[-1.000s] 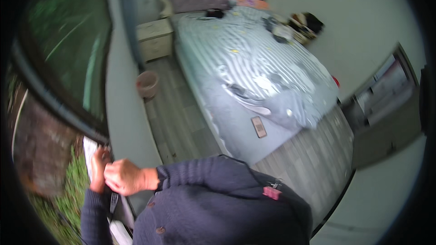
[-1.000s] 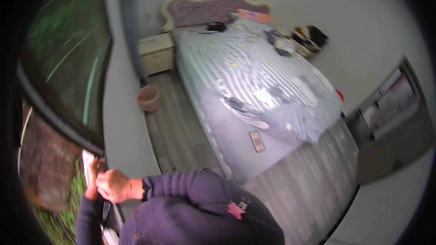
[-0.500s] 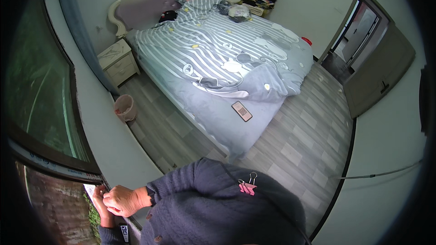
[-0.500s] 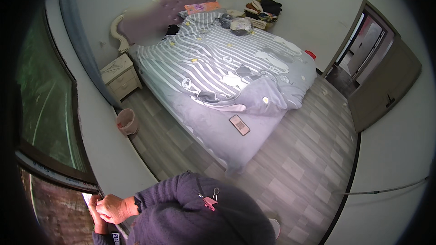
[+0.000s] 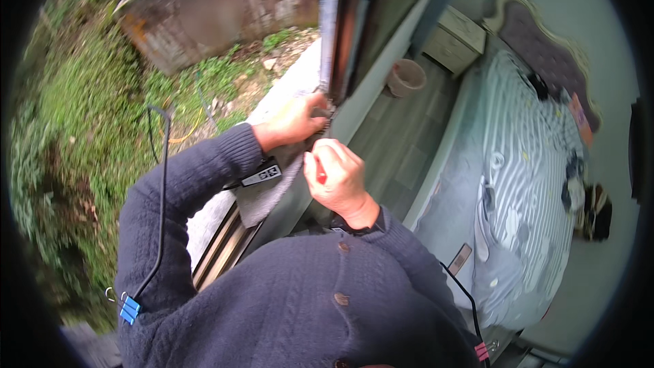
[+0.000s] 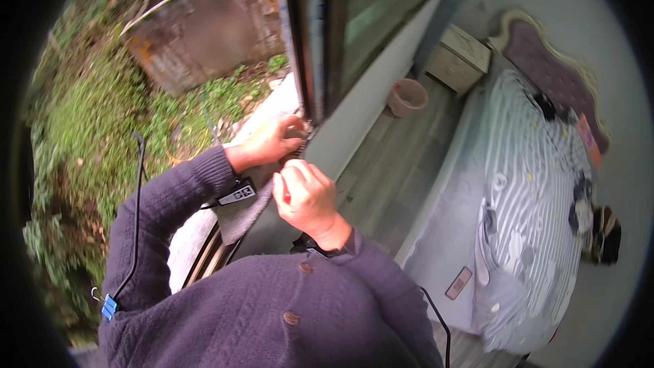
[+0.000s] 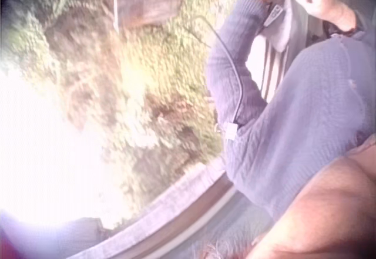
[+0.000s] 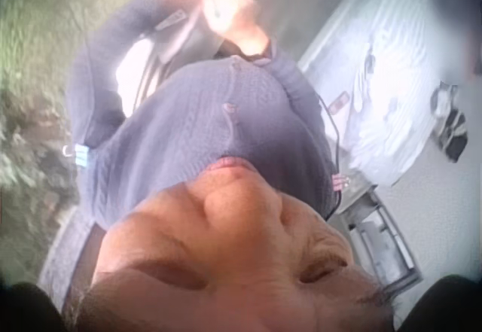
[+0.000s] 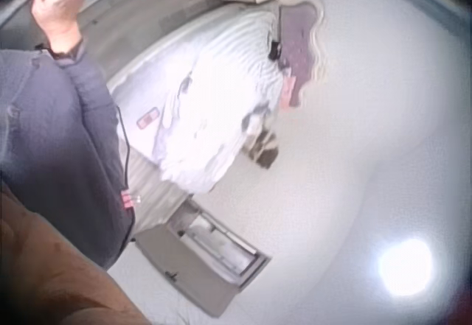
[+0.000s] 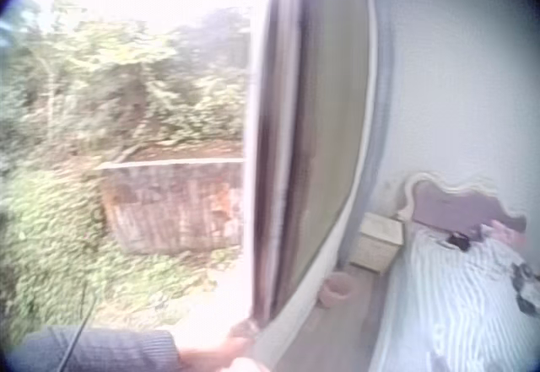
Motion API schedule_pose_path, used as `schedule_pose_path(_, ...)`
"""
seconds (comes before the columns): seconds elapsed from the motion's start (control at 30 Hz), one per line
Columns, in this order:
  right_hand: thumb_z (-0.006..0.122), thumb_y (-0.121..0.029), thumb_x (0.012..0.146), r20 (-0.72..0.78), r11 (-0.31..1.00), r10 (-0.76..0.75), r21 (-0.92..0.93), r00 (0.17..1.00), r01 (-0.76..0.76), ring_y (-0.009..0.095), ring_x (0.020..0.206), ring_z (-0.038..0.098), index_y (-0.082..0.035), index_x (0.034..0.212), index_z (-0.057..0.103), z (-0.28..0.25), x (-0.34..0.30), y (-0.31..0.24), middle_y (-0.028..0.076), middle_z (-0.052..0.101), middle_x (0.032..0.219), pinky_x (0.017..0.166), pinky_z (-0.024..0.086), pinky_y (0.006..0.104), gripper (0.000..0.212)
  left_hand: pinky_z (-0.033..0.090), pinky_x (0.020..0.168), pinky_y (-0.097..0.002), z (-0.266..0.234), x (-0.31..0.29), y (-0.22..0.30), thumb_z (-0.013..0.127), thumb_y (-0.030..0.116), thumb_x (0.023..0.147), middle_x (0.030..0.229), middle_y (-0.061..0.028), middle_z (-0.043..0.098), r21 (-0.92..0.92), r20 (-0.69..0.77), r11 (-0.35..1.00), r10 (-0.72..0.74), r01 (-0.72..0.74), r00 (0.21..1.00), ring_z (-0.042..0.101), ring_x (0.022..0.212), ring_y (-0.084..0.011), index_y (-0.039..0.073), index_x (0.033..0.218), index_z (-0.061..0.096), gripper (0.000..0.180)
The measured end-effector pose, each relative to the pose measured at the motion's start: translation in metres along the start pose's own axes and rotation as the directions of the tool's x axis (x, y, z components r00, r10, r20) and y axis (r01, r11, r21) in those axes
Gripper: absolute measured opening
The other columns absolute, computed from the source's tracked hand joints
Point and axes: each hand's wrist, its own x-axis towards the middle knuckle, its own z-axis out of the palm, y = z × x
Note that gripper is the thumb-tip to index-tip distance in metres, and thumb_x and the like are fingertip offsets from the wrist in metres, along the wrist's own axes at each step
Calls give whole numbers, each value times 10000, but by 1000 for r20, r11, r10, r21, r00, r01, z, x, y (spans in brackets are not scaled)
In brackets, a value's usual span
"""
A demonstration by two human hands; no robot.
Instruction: The person opens a large window and uses a screwdriver to adjust screws along the top frame of the window. They repeatedly tighten and loosen screws while holding a cloth against the frame, then close the window at the end.
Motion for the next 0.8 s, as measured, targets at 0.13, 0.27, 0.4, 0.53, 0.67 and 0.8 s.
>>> schedule_pose_path(0.13,714,-2,761,60,998,-13,-54,998,16,297,666,614,-32,780,572,-1,3,-8,107,607,785,607,510,374,147,531,815,-408,-9,-6,18,654,161,860,916,-209,697,-65,65,983,-170,175,983,688,897,-319,46,1151,647,314)
schedule_pose_path(0.27,715,-3,760,49,996,-20,-88,999,25,299,678,613,-33,786,571,11,5,-8,109,604,797,609,507,376,149,535,802,-406,-11,-10,17,647,147,860,910,-214,697,-30,37,986,-162,163,986,695,876,-320,49,1140,665,297)
schedule_pose_path(0.4,719,-6,758,75,994,-2,-112,997,10,301,681,614,-33,792,571,19,8,-2,111,605,800,606,503,382,155,545,818,-424,-7,-12,13,609,110,845,922,-219,712,-61,36,984,-168,170,985,702,871,-353,44,1137,687,310)
schedule_pose_path(0.53,720,1,756,69,993,-10,-114,998,18,301,681,614,-33,798,572,20,12,-4,110,611,806,604,499,379,158,540,784,-399,0,-10,9,624,108,863,893,-215,704,-122,44,976,-177,181,983,702,838,-316,53,1153,685,302)
schedule_pose_path(0.67,717,9,762,83,993,1,-121,997,9,304,665,611,-30,800,571,18,16,-6,112,615,809,601,498,370,155,545,797,-398,7,-4,3,613,81,839,898,-211,710,-176,23,977,-117,119,993,704,841,-324,50,1131,697,305)
schedule_pose_path(0.8,715,15,775,94,992,42,-120,995,-31,306,662,622,-24,805,573,17,19,-9,123,628,819,611,507,363,150,548,812,-421,8,-3,1,612,76,795,887,-205,710,-164,30,980,-111,114,993,700,839,-345,58,1075,722,301)
